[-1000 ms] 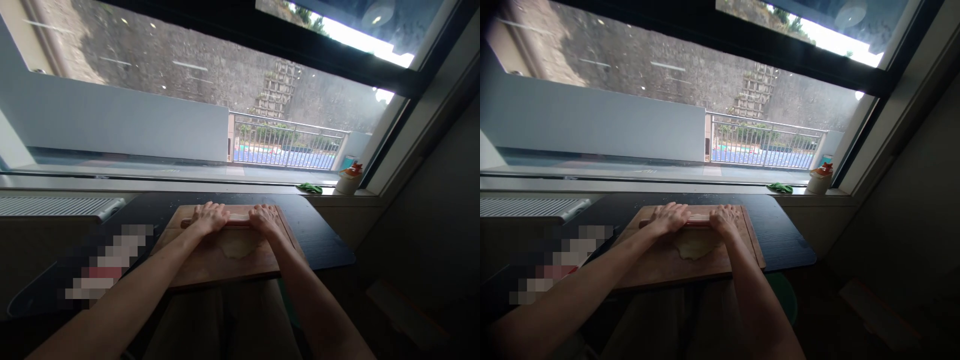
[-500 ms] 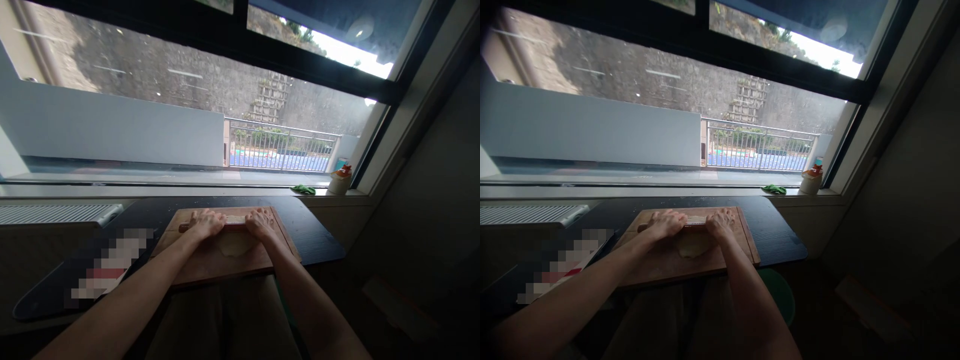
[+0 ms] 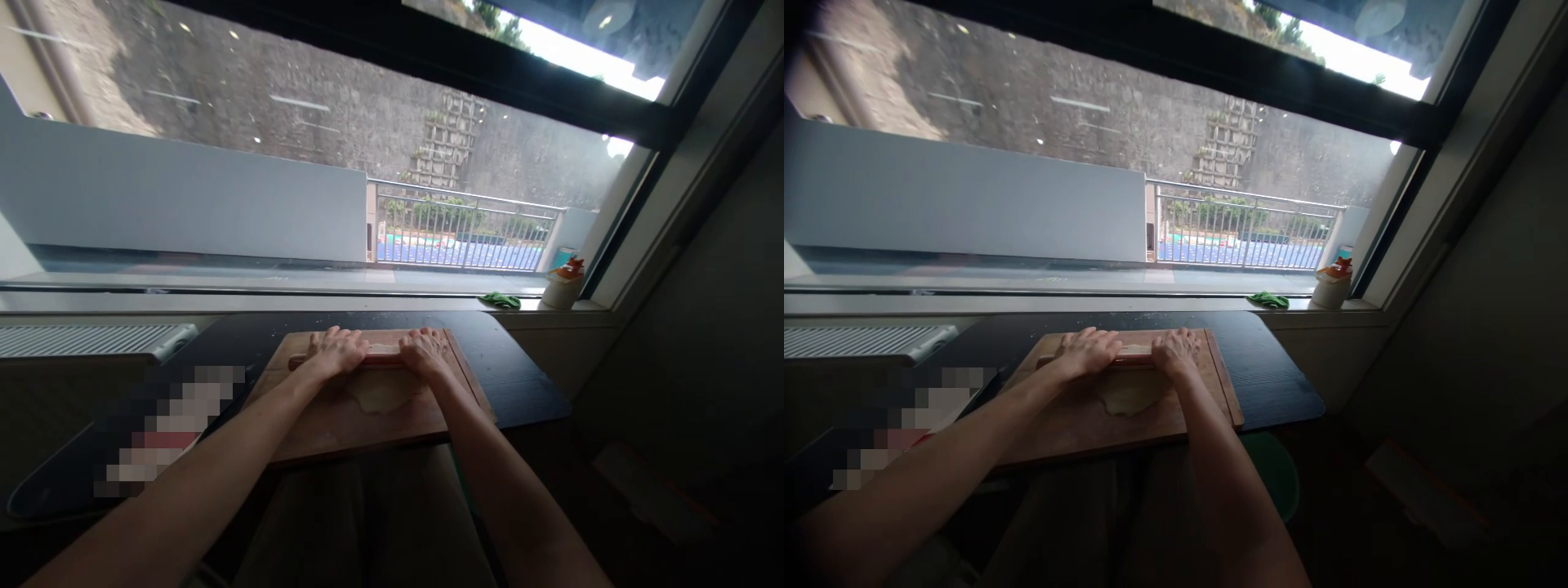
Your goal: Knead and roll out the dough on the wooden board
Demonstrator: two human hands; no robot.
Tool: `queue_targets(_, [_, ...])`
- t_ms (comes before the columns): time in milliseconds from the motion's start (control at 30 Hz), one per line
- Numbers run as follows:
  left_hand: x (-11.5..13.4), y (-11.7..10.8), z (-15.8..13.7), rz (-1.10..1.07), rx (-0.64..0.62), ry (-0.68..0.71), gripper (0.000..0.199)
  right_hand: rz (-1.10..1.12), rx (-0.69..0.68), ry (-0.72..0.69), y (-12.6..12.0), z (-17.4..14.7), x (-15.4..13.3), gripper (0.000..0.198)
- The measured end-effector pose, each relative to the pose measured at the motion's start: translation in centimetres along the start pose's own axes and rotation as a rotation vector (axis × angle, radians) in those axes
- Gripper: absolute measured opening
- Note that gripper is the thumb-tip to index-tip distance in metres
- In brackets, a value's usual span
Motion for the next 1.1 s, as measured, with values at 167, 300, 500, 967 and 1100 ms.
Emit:
queue_targets(167, [0.8, -0.6, -3.0, 0.023, 0.056, 0.054, 0.047, 0.0, 0.07, -0.022, -0.8, -3.0, -0.3, 0.04])
queue_targets(300, [0.5, -0.5, -1.7, 0.025, 0.052, 0.034, 0.048, -0.003, 0.049, 0.002, -0.6, -1.5, -0.2, 0.04])
queue_targets(500, [-0.7, 0.0, 3.0, 0.001, -0.005, -0.025, 0.054, -0.002, -0.017, 0.027, 0.3, 3.5, -0.1, 0.042])
queue_targets(967, [0.5, -0.4, -1.5, 0.027, 0.042, 0.03, 0.052, -0.026, -0.004, -0.029, 0.1, -0.7, -0.1, 0.041])
queue_targets(1100, [0.8, -0.5, -2.4, 0.036, 0.066, 0.04, 0.051, -0.042, 0.021, -0.038, -0.3, -1.8, -0.2, 0.043])
Point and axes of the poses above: each hand's wrist, its own z-axis towards the middle knuckle, its own y-axis out of the palm, x = y × z, the point moved 7 cm from there along z, towards the middle knuckle, and after that the axes turned 2 degrees about -z, right-handed, at the moved point
